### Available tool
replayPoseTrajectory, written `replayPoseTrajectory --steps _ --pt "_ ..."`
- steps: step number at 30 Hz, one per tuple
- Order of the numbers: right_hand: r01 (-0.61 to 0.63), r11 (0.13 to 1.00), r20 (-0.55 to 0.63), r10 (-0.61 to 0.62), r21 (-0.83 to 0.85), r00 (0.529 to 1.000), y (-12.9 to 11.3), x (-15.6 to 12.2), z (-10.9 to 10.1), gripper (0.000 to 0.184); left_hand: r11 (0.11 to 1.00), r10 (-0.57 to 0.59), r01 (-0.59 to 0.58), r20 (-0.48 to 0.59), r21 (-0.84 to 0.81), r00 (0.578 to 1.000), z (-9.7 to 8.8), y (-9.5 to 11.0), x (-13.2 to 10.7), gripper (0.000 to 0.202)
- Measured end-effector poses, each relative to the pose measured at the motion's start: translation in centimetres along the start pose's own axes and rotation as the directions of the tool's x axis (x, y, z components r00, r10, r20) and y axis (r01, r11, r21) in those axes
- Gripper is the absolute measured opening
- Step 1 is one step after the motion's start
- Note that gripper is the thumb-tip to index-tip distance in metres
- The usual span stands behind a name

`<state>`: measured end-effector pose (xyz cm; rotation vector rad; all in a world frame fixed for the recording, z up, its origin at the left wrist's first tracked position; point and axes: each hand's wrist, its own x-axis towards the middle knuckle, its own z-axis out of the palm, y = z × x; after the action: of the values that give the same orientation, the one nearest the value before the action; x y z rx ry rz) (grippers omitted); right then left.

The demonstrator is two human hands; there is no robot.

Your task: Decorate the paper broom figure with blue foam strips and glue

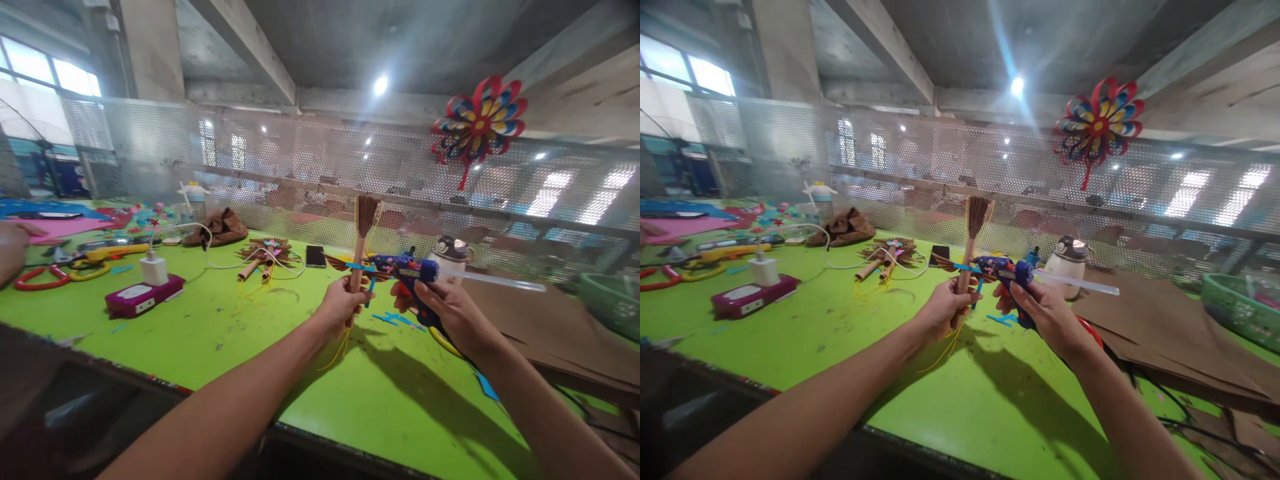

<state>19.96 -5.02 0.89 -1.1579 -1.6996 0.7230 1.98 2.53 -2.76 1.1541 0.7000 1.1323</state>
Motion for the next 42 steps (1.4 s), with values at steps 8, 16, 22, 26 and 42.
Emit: replayPoseTrajectory --steps 8,16,22,26,42 --pt "0.026 1.0 0.005 -0.026 -0.003 1.0 -0.5 -0.1 0.19 0.036 1.0 0.0 0.0 0.007 0.02 1.0 0.17 0.27 -0.25 0.033" --pt "0.042 0.999 0.004 -0.042 -0.03 0.999 -0.67 -0.03 0.31 0.036 1.0 0.009 -0.008 -0.003 0.023 1.0 0.2 0.43 -0.27 0.033" --pt "0.035 0.999 0.005 -0.035 -0.005 0.999 -0.72 -0.13 0.23 0.035 0.999 0.004 -0.004 -0.007 0.049 1.0 0.11 0.34 -0.17 0.035" --pt "0.055 0.998 0.007 -0.055 -0.026 0.998 -0.84 -0.09 0.28 0.035 0.998 0.006 -0.005 -0.003 0.055 1.0 0.07 0.2 -0.06 0.035" --pt "0.106 0.985 -0.006 -0.107 -0.133 0.994 -1.0 -0.18 0.31 0.038 0.999 -0.009 0.009 -0.01 0.037 1.0 0.19 0.62 -0.28 0.034"
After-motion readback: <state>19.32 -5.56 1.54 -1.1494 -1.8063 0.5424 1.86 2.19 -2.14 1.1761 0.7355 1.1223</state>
